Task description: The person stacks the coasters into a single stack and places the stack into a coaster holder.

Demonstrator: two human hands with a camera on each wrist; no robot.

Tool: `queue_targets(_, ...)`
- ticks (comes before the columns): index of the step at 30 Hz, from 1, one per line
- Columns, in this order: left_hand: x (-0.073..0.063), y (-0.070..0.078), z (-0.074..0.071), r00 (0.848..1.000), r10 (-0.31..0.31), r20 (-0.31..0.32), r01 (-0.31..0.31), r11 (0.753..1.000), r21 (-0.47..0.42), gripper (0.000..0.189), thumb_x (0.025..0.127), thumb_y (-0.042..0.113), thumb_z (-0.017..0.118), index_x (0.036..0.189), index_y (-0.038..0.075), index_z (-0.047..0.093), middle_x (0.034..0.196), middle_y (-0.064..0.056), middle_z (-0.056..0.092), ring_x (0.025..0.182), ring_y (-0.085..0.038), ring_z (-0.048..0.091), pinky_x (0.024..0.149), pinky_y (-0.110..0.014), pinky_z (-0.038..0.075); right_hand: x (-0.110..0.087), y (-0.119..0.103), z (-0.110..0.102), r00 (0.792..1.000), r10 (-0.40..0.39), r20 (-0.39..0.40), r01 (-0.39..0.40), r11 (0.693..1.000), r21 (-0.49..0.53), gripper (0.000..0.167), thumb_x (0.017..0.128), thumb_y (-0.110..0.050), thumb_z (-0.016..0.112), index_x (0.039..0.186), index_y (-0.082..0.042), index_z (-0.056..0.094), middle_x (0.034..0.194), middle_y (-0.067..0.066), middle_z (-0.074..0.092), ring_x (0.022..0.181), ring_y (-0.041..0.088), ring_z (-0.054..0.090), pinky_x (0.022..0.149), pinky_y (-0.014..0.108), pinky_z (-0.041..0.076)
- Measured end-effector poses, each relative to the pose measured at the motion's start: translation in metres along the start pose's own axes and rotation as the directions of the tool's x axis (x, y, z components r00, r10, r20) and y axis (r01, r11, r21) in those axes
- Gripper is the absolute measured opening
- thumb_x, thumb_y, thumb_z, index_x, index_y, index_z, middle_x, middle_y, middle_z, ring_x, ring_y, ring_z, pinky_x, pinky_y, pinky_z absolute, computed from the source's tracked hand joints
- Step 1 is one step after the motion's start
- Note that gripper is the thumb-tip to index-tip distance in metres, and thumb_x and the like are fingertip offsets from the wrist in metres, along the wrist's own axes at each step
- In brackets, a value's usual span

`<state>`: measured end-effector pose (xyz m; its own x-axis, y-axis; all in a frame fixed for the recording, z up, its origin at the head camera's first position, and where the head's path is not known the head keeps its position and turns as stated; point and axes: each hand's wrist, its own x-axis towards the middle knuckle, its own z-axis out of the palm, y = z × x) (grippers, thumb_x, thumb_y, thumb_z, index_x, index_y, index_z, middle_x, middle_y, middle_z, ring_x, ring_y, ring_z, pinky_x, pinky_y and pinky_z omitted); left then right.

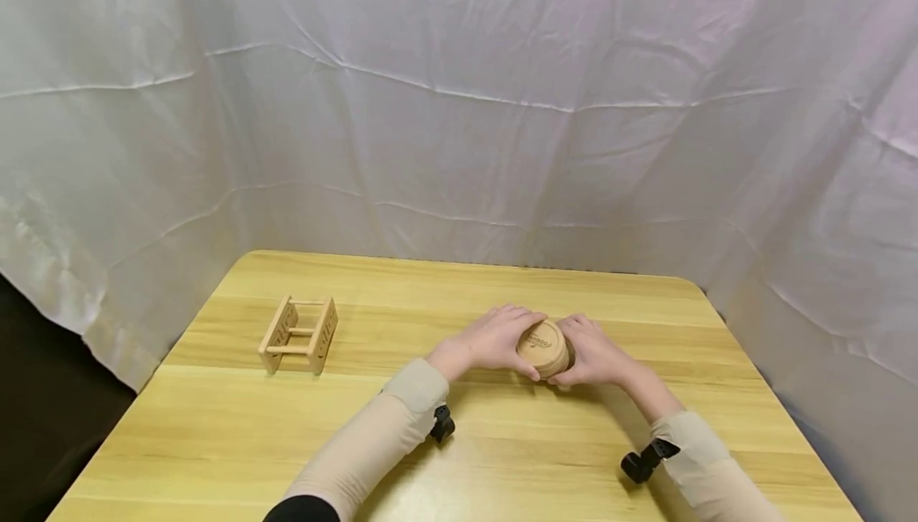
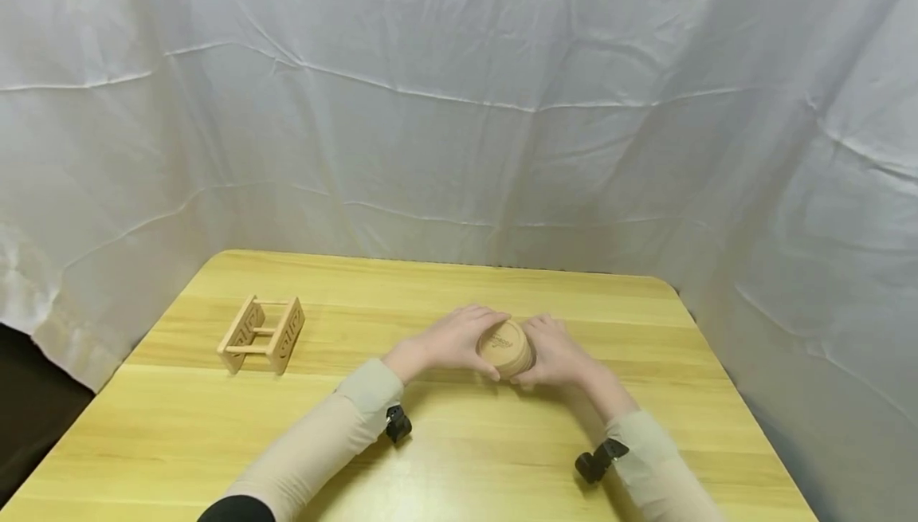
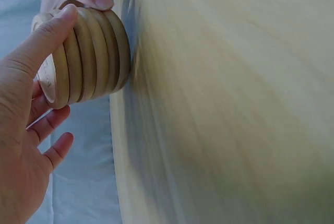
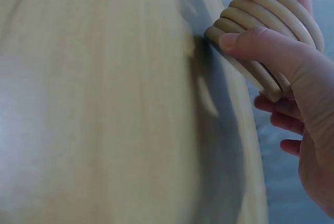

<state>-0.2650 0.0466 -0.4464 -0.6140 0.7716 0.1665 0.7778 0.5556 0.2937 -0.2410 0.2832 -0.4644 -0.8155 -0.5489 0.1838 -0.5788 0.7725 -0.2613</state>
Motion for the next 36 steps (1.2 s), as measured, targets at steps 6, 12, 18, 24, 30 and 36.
queue_targets(6,0.007,0.003,0.001,1.000,0.018,0.015,-0.018,1.000,-0.003,0.102,0.069,0.061,0.079,0.149,0.014,0.038,0.143,0.000,0.053,0.129,-0.016,0.049,0.111,-0.033,0.041,-0.007,0.006,0.009,0.998,0.057,-0.012,-0.055,0.993,0.109,0.079,0.058,-0.042,0.088,0.123,-0.010,0.058,0.117,0.010,0.064,0.117,0.030,0.048,0.096,0.054,0.037)
queue_targets(12,0.001,-0.002,0.002,1.000,0.022,0.019,-0.021,0.999,-0.029,0.103,0.068,0.058,0.081,0.149,0.012,0.038,0.143,-0.002,0.053,0.129,-0.016,0.049,0.112,-0.030,0.040,-0.009,-0.001,0.013,0.996,0.067,-0.058,-0.057,0.985,0.163,0.078,0.058,-0.039,0.090,0.124,-0.012,0.059,0.118,0.008,0.064,0.116,0.027,0.048,0.096,0.054,0.041)
queue_targets(18,-0.002,-0.004,0.001,1.000,0.024,0.018,-0.022,0.998,-0.064,0.102,0.069,0.055,0.081,0.150,0.012,0.036,0.145,-0.002,0.051,0.128,-0.016,0.047,0.111,-0.028,0.041,-0.009,-0.004,0.014,0.992,0.114,-0.050,-0.103,0.975,0.195,0.085,0.058,-0.040,0.091,0.129,-0.009,0.057,0.120,0.009,0.061,0.113,0.025,0.051,0.094,0.055,0.047)
queue_targets(24,-0.003,-0.002,0.000,0.999,0.017,0.028,-0.014,0.995,-0.096,0.103,0.070,0.051,0.082,0.151,0.012,0.034,0.147,-0.003,0.049,0.129,-0.017,0.047,0.111,-0.029,0.041,-0.009,-0.004,0.009,0.994,0.101,-0.041,-0.094,0.983,0.156,0.088,0.058,-0.042,0.091,0.131,-0.008,0.056,0.121,0.011,0.061,0.112,0.026,0.054,0.093,0.052,0.050)
queue_targets(30,-0.006,-0.001,0.000,1.000,-0.003,0.019,0.005,0.990,-0.141,0.103,0.070,0.048,0.084,0.151,0.010,0.033,0.147,-0.003,0.048,0.128,-0.017,0.046,0.111,-0.029,0.041,-0.006,-0.006,0.000,0.998,0.056,-0.023,-0.054,0.996,0.065,0.086,0.058,-0.047,0.089,0.128,-0.007,0.058,0.117,0.008,0.063,0.110,0.024,0.054,0.093,0.048,0.051)
queue_targets(36,-0.010,-0.004,0.002,0.999,-0.033,0.006,0.033,0.983,-0.181,0.101,0.071,0.045,0.085,0.150,0.011,0.034,0.148,-0.004,0.048,0.133,-0.017,0.045,0.114,-0.030,0.039,0.000,-0.015,-0.011,1.000,0.026,0.010,-0.026,0.999,-0.030,0.081,0.059,-0.048,0.088,0.123,-0.005,0.061,0.113,0.007,0.067,0.107,0.026,0.055,0.092,0.049,0.051)
